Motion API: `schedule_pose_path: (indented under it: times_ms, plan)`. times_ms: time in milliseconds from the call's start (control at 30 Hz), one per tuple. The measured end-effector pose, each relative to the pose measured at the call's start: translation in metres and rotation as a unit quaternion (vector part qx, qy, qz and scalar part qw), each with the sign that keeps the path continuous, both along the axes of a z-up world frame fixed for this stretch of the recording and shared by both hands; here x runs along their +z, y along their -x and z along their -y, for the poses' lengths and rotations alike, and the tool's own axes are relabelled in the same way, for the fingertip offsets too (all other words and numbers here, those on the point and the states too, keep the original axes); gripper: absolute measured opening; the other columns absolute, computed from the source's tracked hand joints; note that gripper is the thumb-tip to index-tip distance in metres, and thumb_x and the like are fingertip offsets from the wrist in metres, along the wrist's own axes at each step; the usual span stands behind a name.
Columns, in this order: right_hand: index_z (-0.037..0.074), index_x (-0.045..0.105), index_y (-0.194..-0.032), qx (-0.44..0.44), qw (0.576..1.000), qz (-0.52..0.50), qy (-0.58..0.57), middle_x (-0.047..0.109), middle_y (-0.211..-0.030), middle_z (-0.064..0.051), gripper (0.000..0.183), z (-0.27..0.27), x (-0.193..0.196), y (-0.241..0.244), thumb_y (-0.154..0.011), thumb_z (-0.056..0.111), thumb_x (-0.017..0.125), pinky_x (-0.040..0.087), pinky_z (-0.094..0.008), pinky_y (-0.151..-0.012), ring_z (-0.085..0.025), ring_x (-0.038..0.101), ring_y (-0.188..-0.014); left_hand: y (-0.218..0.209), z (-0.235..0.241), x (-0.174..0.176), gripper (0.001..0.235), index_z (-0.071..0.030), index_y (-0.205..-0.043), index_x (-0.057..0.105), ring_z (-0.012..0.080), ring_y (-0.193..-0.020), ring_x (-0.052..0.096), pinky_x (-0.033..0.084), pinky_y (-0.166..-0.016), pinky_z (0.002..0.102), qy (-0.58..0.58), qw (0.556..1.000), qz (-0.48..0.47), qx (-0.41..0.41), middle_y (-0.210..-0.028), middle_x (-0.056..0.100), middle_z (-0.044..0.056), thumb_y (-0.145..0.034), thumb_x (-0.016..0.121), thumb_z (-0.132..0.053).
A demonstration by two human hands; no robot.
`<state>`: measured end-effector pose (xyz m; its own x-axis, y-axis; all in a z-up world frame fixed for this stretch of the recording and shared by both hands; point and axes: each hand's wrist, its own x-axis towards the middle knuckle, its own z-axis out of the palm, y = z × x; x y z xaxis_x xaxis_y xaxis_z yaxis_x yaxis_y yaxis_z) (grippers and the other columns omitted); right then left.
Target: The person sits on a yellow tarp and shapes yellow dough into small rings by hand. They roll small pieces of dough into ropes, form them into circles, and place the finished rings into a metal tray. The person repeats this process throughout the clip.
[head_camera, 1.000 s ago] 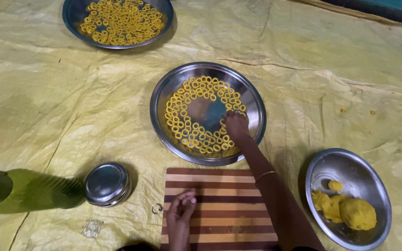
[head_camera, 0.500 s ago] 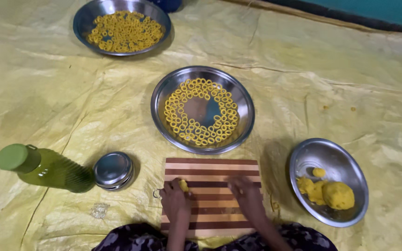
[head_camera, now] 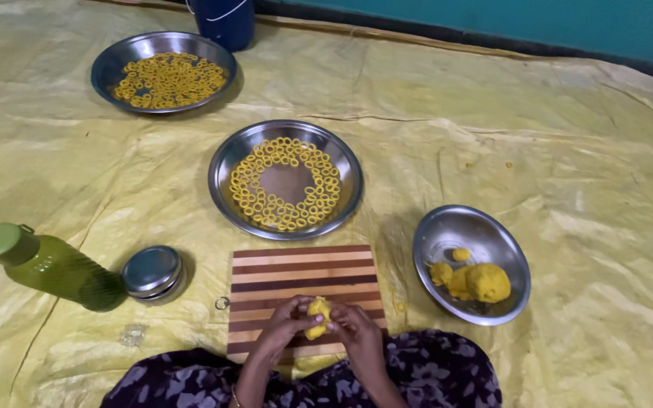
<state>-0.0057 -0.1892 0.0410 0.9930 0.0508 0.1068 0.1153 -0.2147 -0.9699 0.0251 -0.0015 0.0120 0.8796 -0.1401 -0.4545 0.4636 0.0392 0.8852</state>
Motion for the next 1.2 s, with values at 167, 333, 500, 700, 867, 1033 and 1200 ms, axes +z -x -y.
schedule_pose_path:
  times_ms: [167, 333, 500, 700, 867, 1033, 1200]
  plan:
    - [0.003, 0.078, -0.099, -0.013, 0.997, 0.03, 0.076, 0.076, -0.089, -0.007, 0.013, 0.007, 0.019, 0.009, -0.086, 0.002, 0.078, 0.06, -0.029, -0.068, -0.017, 0.075, -0.077, 0.008, 0.004, -0.001, 0.055, -0.006, -0.131, 0.062, 0.025, -0.112, 0.07, 0.059, -0.1, 0.037, 0.06, 0.998, -0.033, 0.016, -0.12, 0.072, 0.012, -0.08, 0.08, -0.011]
    - [0.004, 0.075, -0.098, 0.005, 0.998, -0.012, 0.067, 0.077, -0.091, -0.007, 0.009, 0.014, 0.005, 0.005, -0.09, 0.004, 0.072, 0.063, -0.028, -0.072, -0.015, 0.077, -0.081, 0.012, 0.006, -0.006, 0.051, -0.002, -0.128, 0.061, 0.0278, -0.109, 0.071, 0.059, -0.093, 0.039, 0.213, 0.973, -0.078, 0.051, -0.12, 0.069, 0.016, -0.08, 0.076, -0.009]
    - [0.001, 0.068, -0.101, 0.004, 0.983, -0.101, -0.154, 0.079, -0.094, -0.011, 0.01, 0.023, -0.013, -0.009, -0.093, 0.002, 0.061, 0.064, -0.032, -0.072, -0.019, 0.078, -0.083, 0.015, 0.002, -0.003, 0.045, -0.007, -0.126, 0.068, 0.0198, -0.11, 0.068, 0.059, -0.094, 0.038, 0.144, 0.988, -0.047, 0.041, -0.123, 0.07, 0.011, -0.084, 0.077, -0.015]
    - [0.004, 0.074, -0.107, 0.002, 0.99, -0.084, -0.117, 0.079, -0.098, -0.011, 0.018, 0.031, -0.013, -0.013, -0.094, 0.006, 0.062, 0.066, -0.032, -0.076, -0.018, 0.078, -0.085, 0.015, 0.004, 0.0, 0.044, -0.012, -0.122, 0.072, 0.0231, -0.113, 0.066, 0.055, -0.099, 0.043, 0.149, 0.988, -0.031, 0.027, -0.122, 0.071, 0.012, -0.08, 0.082, -0.021]
    - [0.011, 0.076, -0.102, 0.036, 0.993, 0.0, 0.115, 0.076, -0.098, -0.006, 0.012, 0.013, -0.001, 0.002, -0.091, 0.012, 0.071, 0.064, -0.031, -0.072, -0.015, 0.077, -0.082, 0.016, 0.006, -0.003, 0.046, -0.015, -0.121, 0.068, 0.0235, -0.116, 0.064, 0.051, -0.105, 0.043, 0.065, 0.995, -0.063, 0.049, -0.118, 0.069, 0.008, -0.078, 0.082, -0.025]
    - [0.004, 0.074, -0.093, 0.041, 0.968, 0.121, 0.218, 0.073, -0.093, -0.01, 0.006, 0.001, 0.014, 0.012, -0.086, 0.005, 0.074, 0.062, -0.035, -0.069, -0.021, 0.073, -0.079, 0.014, 0.007, -0.007, 0.045, -0.012, -0.118, 0.069, 0.0241, -0.115, 0.062, 0.05, -0.104, 0.047, 0.05, 0.995, -0.065, 0.058, -0.115, 0.069, 0.009, -0.08, 0.08, -0.033]
    - [0.003, 0.07, -0.095, 0.055, 0.977, 0.064, 0.198, 0.07, -0.094, -0.008, 0.007, 0.005, 0.018, 0.011, -0.088, 0.0, 0.069, 0.06, -0.035, -0.07, -0.021, 0.073, -0.08, 0.013, 0.007, -0.002, 0.044, -0.012, -0.121, 0.067, 0.0254, -0.117, 0.063, 0.05, -0.105, 0.044, 0.034, 0.997, -0.053, 0.055, -0.117, 0.069, 0.011, -0.084, 0.077, -0.035]
